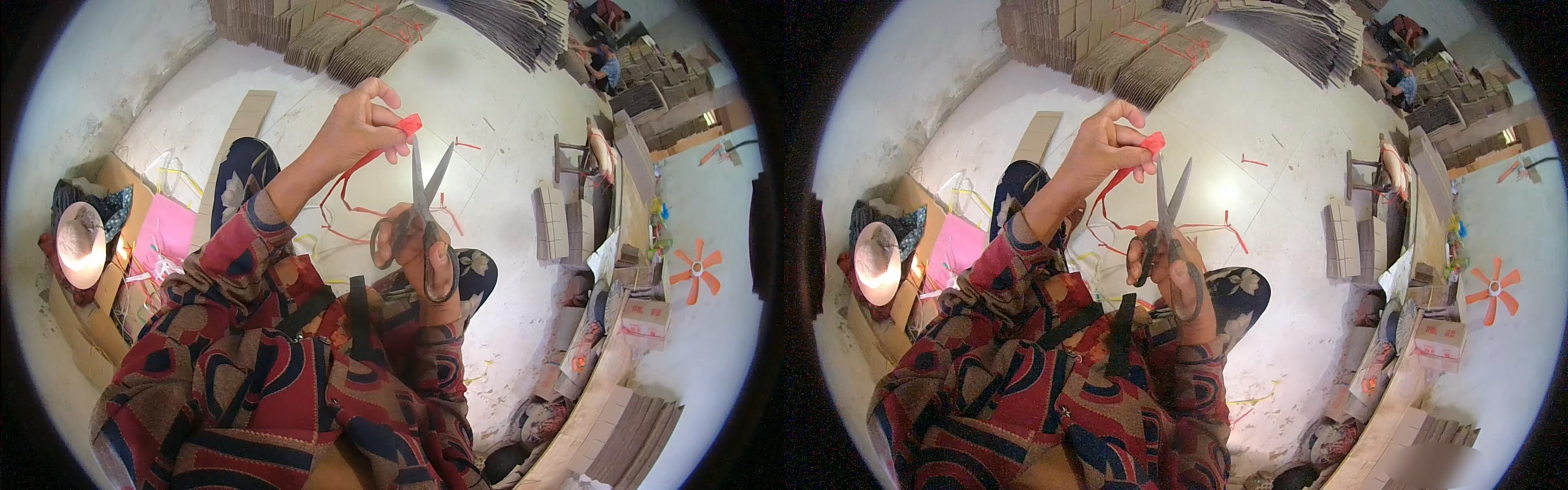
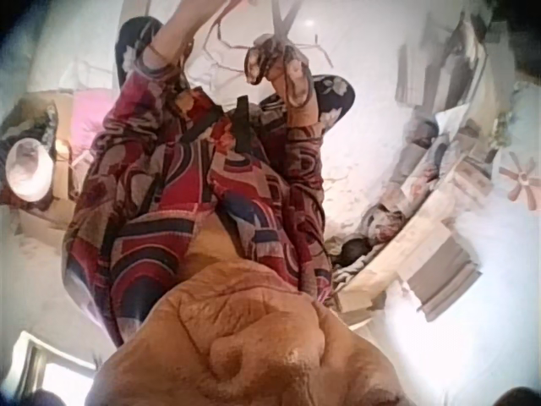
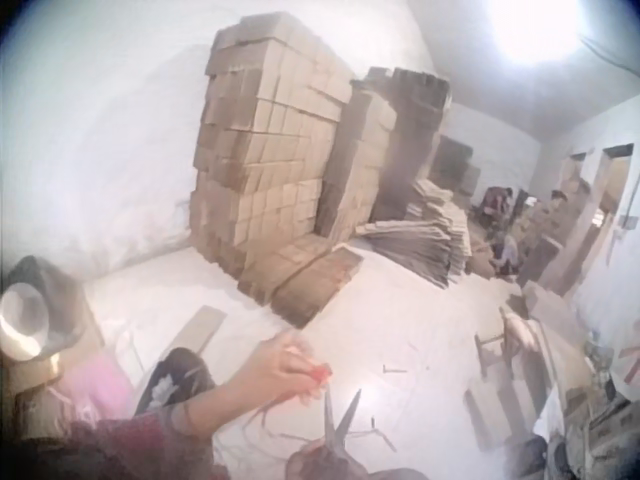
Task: The person gathers a stack of thin paper sheets from a pile, aligns them, and ties them together with a red string. They then cut the excess string with scissors.
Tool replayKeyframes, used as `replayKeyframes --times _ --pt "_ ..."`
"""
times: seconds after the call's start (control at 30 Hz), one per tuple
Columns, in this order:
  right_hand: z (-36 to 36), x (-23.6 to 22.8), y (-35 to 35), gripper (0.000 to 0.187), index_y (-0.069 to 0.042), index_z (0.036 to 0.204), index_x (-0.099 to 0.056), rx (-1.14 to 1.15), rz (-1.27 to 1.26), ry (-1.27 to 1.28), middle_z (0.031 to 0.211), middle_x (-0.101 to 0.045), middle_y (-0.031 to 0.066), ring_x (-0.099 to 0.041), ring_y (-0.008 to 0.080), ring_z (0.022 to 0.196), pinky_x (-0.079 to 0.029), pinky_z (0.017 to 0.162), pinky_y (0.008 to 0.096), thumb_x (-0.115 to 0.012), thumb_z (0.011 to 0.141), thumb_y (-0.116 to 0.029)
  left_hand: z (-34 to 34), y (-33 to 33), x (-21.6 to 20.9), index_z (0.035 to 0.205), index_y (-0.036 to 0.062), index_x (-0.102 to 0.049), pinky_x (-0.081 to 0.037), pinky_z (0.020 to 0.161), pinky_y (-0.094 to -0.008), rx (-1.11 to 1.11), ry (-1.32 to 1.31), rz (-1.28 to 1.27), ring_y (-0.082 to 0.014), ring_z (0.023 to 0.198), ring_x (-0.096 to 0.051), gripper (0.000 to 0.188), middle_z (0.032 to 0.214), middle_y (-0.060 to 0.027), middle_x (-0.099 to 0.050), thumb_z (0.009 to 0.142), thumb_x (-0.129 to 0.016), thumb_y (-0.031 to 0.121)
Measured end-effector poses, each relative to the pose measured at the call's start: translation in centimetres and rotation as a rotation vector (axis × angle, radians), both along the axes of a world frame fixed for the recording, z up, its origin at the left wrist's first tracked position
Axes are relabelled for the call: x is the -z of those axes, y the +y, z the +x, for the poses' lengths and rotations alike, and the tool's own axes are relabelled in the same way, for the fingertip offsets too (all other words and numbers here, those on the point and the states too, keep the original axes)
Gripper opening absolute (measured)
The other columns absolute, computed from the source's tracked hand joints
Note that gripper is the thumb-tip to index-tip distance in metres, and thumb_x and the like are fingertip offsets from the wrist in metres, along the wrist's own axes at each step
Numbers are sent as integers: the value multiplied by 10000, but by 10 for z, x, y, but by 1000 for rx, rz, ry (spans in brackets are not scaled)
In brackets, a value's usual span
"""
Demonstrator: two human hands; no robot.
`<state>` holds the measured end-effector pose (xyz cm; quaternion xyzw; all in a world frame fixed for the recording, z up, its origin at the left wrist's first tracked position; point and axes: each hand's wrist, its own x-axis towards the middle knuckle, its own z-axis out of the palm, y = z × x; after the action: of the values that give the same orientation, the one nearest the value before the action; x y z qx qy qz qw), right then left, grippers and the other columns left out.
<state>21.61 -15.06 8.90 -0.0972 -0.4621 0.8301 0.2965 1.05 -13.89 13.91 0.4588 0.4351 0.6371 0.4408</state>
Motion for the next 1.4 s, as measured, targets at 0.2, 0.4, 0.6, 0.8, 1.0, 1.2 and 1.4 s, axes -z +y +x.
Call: replayKeyframes --times 0.2,0.4,0.6,0.8,1.0,1.2,1.4 --pt "-10 -4 -3 772 40 1150 -443 -16 40 8 852 -527 123 -527 182 695 -447 617 296 -597 735 -592 -8 -6 2 990 -1 -381 -494 505 -251 41 7 -4 -164 622 -624 337 801 -184 -650 753 -613 -66" --pt "-15 -5 4 668 45 1158 -431 -15 83 56 831 -516 121 -503 178 672 -420 592 285 -532 817 -521 -1 -11 4 988 -10 -418 -459 485 -224 70 35 -20 -132 621 -611 307 765 -155 -651 767 -630 -26" --pt "-16 -8 1 602 31 1162 -420 116 -17 23 763 -505 91 -461 156 606 -375 548 263 -501 852 -478 10 -12 13 903 -30 -618 -405 468 -199 112 140 -2 -78 562 -546 133 734 -69 -648 834 -603 84" --pt "0 -3 0 459 -17 1106 -456 231 -259 158 693 -455 38 -393 103 501 -317 403 223 -526 868 -403 36 0 19 907 24 -653 -399 486 -233 -105 813 381 -80 539 -501 124 716 -34 -630 835 -590 102" --pt "142 -32 91 351 -31 1059 -496 1129 92 239 663 -491 21 -418 99 487 -331 376 240 -547 884 -330 1 -19 95 999 9 -636 -410 500 -232 165 704 -6 -75 550 -499 190 709 -25 -588 829 -578 72" --pt "310 222 96 212 -38 850 -553 1345 -167 -1098 522 -508 63 -469 143 384 -338 323 264 -614 851 -241 10 40 59 1033 -46 -615 -462 509 -209 70 123 -173 -96 590 -559 208 767 -64 -620 836 -586 14" --pt "288 365 -27 171 2 721 -580 1324 -931 -1059 601 -520 59 -466 161 463 -368 380 323 -671 745 -141 10 55 69 915 -31 -637 -497 715 -276 43 253 -178 -146 715 -592 114 804 -83 -639 812 -607 5"
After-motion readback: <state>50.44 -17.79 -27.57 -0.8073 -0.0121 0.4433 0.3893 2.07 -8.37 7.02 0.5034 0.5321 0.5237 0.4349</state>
